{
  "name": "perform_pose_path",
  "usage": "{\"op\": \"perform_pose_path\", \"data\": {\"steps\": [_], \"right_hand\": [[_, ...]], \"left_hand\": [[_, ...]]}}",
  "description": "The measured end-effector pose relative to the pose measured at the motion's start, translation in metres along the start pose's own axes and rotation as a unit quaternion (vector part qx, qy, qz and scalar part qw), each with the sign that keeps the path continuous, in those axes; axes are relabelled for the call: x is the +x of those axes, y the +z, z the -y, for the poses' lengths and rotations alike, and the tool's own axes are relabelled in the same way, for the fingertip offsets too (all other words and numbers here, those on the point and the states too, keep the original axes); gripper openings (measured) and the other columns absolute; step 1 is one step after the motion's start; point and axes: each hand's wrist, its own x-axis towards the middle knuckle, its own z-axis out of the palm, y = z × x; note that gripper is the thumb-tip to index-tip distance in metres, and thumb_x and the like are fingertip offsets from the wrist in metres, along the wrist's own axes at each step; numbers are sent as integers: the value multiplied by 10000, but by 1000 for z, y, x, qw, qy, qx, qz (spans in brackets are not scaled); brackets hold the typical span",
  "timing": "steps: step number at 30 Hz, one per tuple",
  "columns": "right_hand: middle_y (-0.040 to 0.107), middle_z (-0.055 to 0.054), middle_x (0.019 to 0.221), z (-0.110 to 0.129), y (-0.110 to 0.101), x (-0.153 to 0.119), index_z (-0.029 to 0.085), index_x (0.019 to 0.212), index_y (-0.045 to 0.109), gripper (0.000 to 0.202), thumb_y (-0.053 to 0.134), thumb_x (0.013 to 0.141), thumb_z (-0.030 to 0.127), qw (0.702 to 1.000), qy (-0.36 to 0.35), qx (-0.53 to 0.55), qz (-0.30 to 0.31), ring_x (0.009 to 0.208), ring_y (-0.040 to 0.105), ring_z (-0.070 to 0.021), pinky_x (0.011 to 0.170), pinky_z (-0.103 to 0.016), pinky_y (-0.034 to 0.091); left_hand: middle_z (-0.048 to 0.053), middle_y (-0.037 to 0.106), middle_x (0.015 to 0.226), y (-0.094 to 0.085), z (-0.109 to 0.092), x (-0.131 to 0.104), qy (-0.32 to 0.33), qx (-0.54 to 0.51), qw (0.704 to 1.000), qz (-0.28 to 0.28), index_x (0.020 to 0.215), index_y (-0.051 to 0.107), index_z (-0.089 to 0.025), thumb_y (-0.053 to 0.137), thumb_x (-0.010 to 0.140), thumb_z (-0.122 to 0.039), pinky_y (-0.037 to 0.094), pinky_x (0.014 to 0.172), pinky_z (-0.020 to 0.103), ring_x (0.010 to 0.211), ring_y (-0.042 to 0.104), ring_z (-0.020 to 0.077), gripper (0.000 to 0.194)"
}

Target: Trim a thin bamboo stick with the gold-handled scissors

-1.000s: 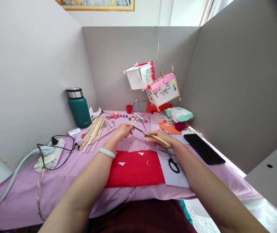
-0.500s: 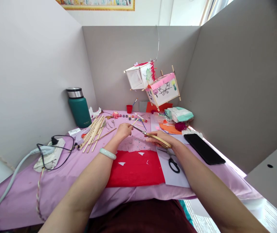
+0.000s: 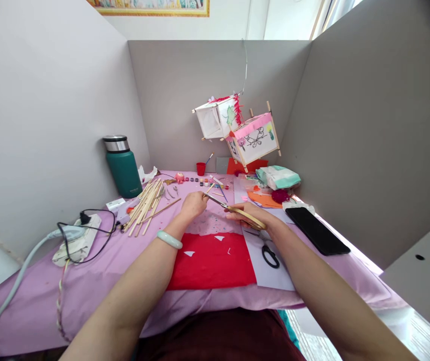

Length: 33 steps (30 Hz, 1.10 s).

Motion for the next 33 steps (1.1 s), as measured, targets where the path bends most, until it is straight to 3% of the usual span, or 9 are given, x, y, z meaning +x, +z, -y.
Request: {"op": "perform_pose_path", "data": {"steps": [7, 14, 16, 20, 23, 29, 33], "right_hand": [[459, 60, 539, 0, -1, 0, 185, 1045, 625, 534, 716, 604, 473, 1000, 3, 1, 8, 411, 373, -41, 375, -168, 277], [454, 63, 545, 0, -2, -1, 196, 1048, 629, 545, 720, 594, 482, 1000, 3, 0, 14, 409, 366, -35, 375, -161, 275], [461, 61, 541, 1, -1, -2, 191, 1044, 631, 545, 721, 592, 483, 1000, 1, 0, 12, 406, 371, -36, 370, -162, 271], [465, 60, 535, 0, 0, -1, 177, 1034, 632, 550, 723, 588, 485, 1000, 4, 4, 5, 401, 371, -38, 366, -166, 274], [457, 62, 526, 0, 0, 0, 172, 1039, 630, 560, 723, 586, 488, 1000, 7, 5, 3, 400, 368, -39, 365, -167, 272], [466, 58, 521, 5, 1, -3, 168, 1053, 628, 548, 716, 603, 469, 1000, 9, -5, -4, 400, 371, -41, 369, -168, 275], [450, 59, 509, 6, 1, -6, 168, 1053, 629, 529, 710, 618, 457, 1000, 4, -8, 4, 397, 364, -40, 365, -167, 265]], "left_hand": [[73, 670, 706, -4, 2, 3, -6, -20, 1000, 10, 835, 679, -142, 409, 814, -241, 398, 674, 222, 721, 587, 147, 288], [2, 596, 565, -5, 6, 3, -91, -204, 970, 93, 862, 655, -140, 401, 798, -250, 292, 434, 194, 393, 375, 67, 285], [10, 607, 572, -4, 6, 3, -78, -183, 976, 83, 857, 661, -138, 399, 802, -243, 319, 462, 194, 423, 415, 74, 287], [57, 650, 630, -3, 3, 3, -12, -49, 998, 28, 801, 681, -139, 401, 814, -240, 394, 629, 215, 641, 567, 132, 298], [77, 667, 687, -2, 1, 1, 8, 4, 1000, 11, 818, 681, -144, 390, 835, -278, 401, 691, 228, 722, 595, 156, 321], [76, 667, 682, -4, 1, 0, 1, -15, 1000, 11, 823, 679, -138, 399, 827, -264, 402, 675, 226, 712, 592, 153, 307], [31, 626, 579, -4, 4, 2, -49, -133, 988, 61, 824, 668, -134, 401, 804, -237, 366, 529, 204, 513, 502, 102, 287]]}}
